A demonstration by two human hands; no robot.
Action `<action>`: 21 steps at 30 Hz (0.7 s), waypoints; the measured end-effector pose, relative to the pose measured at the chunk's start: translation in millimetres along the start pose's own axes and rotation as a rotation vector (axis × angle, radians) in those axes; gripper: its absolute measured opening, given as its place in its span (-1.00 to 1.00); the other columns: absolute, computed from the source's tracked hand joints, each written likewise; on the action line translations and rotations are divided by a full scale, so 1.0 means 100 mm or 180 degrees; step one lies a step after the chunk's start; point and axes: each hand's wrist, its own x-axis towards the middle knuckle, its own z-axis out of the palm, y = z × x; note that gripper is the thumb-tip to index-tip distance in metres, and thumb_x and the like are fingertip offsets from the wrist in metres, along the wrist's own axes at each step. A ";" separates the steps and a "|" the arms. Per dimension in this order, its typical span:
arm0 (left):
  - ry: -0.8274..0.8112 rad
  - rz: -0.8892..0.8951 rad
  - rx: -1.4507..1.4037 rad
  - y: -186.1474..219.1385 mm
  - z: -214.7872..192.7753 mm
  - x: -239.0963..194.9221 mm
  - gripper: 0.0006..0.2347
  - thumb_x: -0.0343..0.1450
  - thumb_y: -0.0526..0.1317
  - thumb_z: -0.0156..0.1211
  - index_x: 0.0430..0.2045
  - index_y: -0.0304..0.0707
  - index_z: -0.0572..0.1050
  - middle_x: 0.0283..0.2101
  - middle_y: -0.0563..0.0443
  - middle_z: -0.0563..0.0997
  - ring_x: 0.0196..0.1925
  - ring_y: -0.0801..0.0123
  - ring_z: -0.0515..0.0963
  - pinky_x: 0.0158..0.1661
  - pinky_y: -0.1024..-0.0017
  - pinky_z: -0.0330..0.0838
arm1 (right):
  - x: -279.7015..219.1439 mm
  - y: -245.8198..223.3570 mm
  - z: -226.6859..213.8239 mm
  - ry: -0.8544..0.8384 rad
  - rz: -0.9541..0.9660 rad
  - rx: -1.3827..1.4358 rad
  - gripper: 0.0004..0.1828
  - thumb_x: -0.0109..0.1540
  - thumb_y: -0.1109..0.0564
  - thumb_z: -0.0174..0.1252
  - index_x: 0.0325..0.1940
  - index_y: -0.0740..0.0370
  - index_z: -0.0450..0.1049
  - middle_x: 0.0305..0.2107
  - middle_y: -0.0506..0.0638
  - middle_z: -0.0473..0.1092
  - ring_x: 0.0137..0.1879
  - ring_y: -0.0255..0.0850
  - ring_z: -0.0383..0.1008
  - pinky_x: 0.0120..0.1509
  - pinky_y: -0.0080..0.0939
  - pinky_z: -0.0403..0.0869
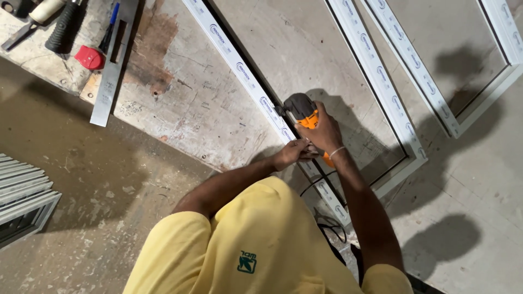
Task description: Using a multi-tool to trim or cut a PVC window frame on a workbench.
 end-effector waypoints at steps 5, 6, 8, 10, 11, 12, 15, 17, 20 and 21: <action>0.0256 -0.0353 -0.0185 0.27 0.07 -0.04 -0.25 0.50 0.33 -0.49 0.26 -0.43 0.25 0.26 -0.34 0.42 0.32 -0.09 0.48 0.29 0.03 0.40 | 0.24 -0.22 0.01 0.0096 -0.0248 0.0006 -0.15 0.10 -0.14 0.44 0.33 0.16 0.20 -0.10 0.12 0.54 -0.10 -0.06 0.62 -0.02 -0.02 0.59; 0.0216 -0.0378 -0.0214 0.31 0.08 -0.05 -0.23 0.46 0.37 -0.55 0.32 -0.33 0.18 0.29 -0.32 0.37 0.33 -0.10 0.44 0.29 0.03 0.37 | 0.28 -0.25 0.00 0.0101 -0.0244 -0.0037 -0.16 0.09 -0.14 0.45 0.31 0.15 0.22 -0.11 0.11 0.55 -0.09 -0.07 0.63 -0.01 -0.01 0.59; 0.0159 -0.0375 -0.0270 0.21 0.03 0.01 -0.20 0.46 0.39 -0.53 0.33 -0.37 0.17 0.33 -0.33 0.35 0.34 -0.12 0.43 0.30 0.03 0.36 | 0.27 -0.22 0.02 0.0123 -0.0298 -0.0021 -0.14 0.10 -0.14 0.45 0.33 0.17 0.21 -0.10 0.13 0.54 -0.09 -0.06 0.62 -0.02 0.00 0.59; 0.0097 -0.0382 -0.0325 0.11 -0.01 0.07 -0.18 0.45 0.40 -0.51 0.34 -0.40 0.16 0.37 -0.34 0.33 0.36 -0.14 0.42 0.30 0.02 0.36 | 0.25 -0.17 0.02 0.0146 -0.0341 0.0001 -0.12 0.10 -0.14 0.46 0.34 0.19 0.20 -0.09 0.15 0.52 -0.09 -0.05 0.61 -0.04 0.00 0.59; 0.0102 -0.0434 -0.0286 0.05 -0.03 0.09 -0.19 0.45 0.40 -0.48 0.35 -0.39 0.15 0.38 -0.31 0.32 0.36 -0.14 0.42 0.31 0.01 0.37 | 0.23 -0.15 0.02 0.0102 -0.0248 0.0024 -0.11 0.09 -0.14 0.45 0.36 0.19 0.18 -0.08 0.14 0.52 -0.09 -0.06 0.61 -0.03 -0.01 0.59; 0.0107 -0.0487 -0.0247 -0.01 -0.05 0.10 -0.20 0.46 0.40 -0.44 0.36 -0.37 0.14 0.40 -0.28 0.31 0.37 -0.14 0.43 0.31 0.00 0.37 | 0.21 -0.13 0.02 0.0058 -0.0156 0.0048 -0.09 0.09 -0.14 0.45 0.38 0.18 0.17 -0.07 0.13 0.51 -0.09 -0.07 0.60 -0.03 -0.02 0.59; -0.0180 -0.0198 0.0075 -0.04 -0.02 0.08 -0.27 0.48 0.32 -0.21 0.36 -0.37 0.20 0.38 -0.34 0.36 0.38 -0.10 0.43 0.32 0.00 0.34 | 0.04 0.00 -0.04 -0.0067 0.0137 -0.0030 -0.07 0.11 -0.15 0.43 0.41 0.16 0.15 -0.03 0.14 0.47 -0.08 -0.06 0.59 -0.04 -0.02 0.60; -0.0165 -0.0169 0.0231 0.04 0.03 0.03 -0.32 0.49 0.25 -0.14 0.37 -0.32 0.17 0.36 -0.31 0.37 0.37 -0.05 0.44 0.31 0.04 0.35 | -0.08 0.19 -0.04 -0.0126 0.0219 -0.0041 -0.07 0.10 -0.16 0.43 0.41 0.15 0.15 -0.04 0.14 0.48 -0.07 -0.05 0.59 -0.03 -0.01 0.60; -0.0164 -0.0090 0.0269 -0.11 0.02 0.11 -0.40 0.51 0.13 -0.02 0.36 -0.32 0.20 0.33 -0.29 0.41 0.35 0.03 0.47 0.31 0.10 0.39 | -0.19 0.43 0.01 -0.0066 0.0051 0.0094 -0.06 0.10 -0.15 0.44 0.41 0.19 0.15 -0.01 0.16 0.48 -0.01 -0.03 0.58 0.04 0.01 0.59; -0.0177 -0.0052 0.0155 -0.21 0.01 0.15 -0.44 0.53 0.07 0.03 0.33 -0.38 0.25 0.32 -0.29 0.44 0.34 0.06 0.49 0.32 0.12 0.41 | -0.23 0.50 0.04 0.0052 -0.0195 0.0246 -0.04 0.10 -0.14 0.46 0.41 0.23 0.14 0.01 0.19 0.47 0.05 -0.02 0.57 0.08 0.01 0.56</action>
